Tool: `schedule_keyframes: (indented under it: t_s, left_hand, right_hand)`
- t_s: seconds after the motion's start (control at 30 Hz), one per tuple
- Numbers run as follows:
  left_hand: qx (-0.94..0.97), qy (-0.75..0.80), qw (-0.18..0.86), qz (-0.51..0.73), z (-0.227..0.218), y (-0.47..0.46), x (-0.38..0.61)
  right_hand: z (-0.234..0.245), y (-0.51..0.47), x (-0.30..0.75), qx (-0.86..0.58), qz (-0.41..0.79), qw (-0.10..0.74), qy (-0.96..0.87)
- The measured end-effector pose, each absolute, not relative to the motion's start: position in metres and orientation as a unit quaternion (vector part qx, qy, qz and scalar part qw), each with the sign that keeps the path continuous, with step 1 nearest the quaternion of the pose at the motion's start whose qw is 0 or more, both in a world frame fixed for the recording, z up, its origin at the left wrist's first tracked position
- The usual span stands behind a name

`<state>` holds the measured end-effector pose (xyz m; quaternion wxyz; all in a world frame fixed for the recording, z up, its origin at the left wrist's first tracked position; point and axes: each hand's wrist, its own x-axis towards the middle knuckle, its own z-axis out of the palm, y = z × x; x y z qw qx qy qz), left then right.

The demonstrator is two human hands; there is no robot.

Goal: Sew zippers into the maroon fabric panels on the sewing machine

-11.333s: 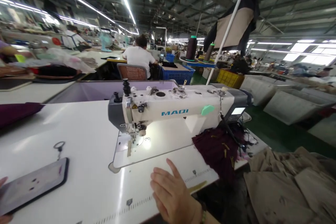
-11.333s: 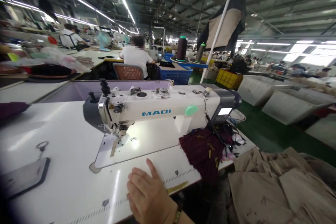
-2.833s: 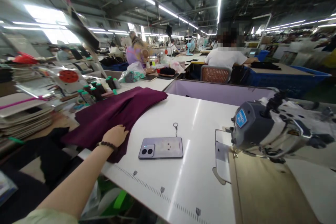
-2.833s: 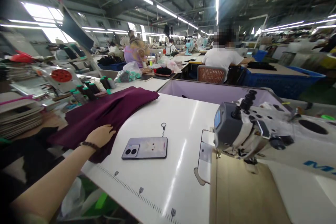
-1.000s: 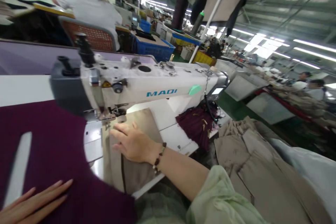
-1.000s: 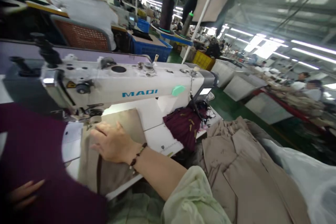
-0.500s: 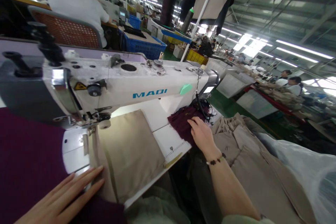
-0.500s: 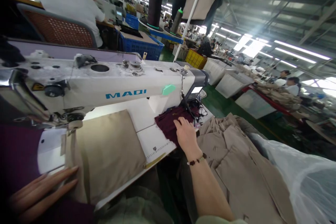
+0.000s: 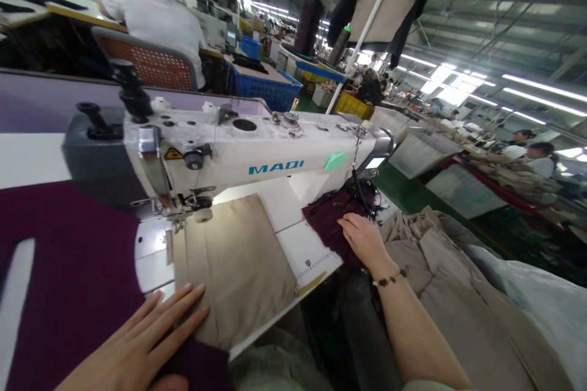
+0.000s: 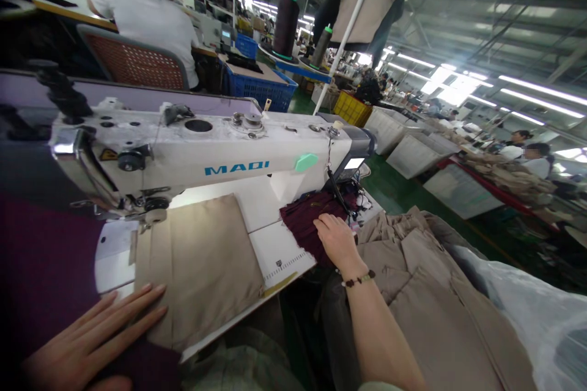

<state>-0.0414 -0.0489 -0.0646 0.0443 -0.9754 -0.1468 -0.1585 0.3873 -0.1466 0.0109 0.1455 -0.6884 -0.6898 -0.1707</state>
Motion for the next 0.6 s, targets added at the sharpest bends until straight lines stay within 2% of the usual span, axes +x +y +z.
schedule_keyframes:
  t_s: [0.13,0.2,0.23,0.3,0.33,0.4,0.5,0.6]
  left_hand:
    - [-0.967,-0.174,0.043,-0.18,-0.065,-0.056,-0.041]
    - [-0.963,-0.191,0.043,-0.184,-0.06,-0.061,-0.039]
    - [-0.962,-0.196,0.043,-0.184,-0.056,-0.064,-0.038]
    - [-0.963,-0.197,0.041,-0.18,-0.046,-0.07,-0.035]
    - [-0.963,-0.201,0.038,-0.173,-0.04,-0.072,-0.033]
    - [-0.963,-0.211,0.029,-0.166,-0.03,-0.077,-0.029]
    - [-0.952,-0.265,-0.016,-0.153,-0.016,-0.084,-0.025]
    - [-0.939,-0.305,-0.07,-0.142,-0.007,-0.087,-0.022]
  right_hand:
    - [0.02,-0.146,0.384,-0.702,-0.2,0.261,-0.632]
    - [0.028,-0.141,0.364,-0.705,-0.191,0.364,-0.578]
    - [0.031,-0.137,0.348,-0.698,-0.159,0.43,-0.55]
    - [0.036,-0.128,0.306,-0.646,-0.013,0.584,-0.491]
    - [0.037,-0.123,0.282,-0.622,0.056,0.607,-0.491]
    - [0.034,-0.115,0.236,-0.577,0.142,0.553,-0.584]
    - [0.022,-0.109,0.185,-0.507,0.191,0.412,-0.732]
    - [0.012,-0.107,0.168,-0.478,0.226,0.3,-0.794]
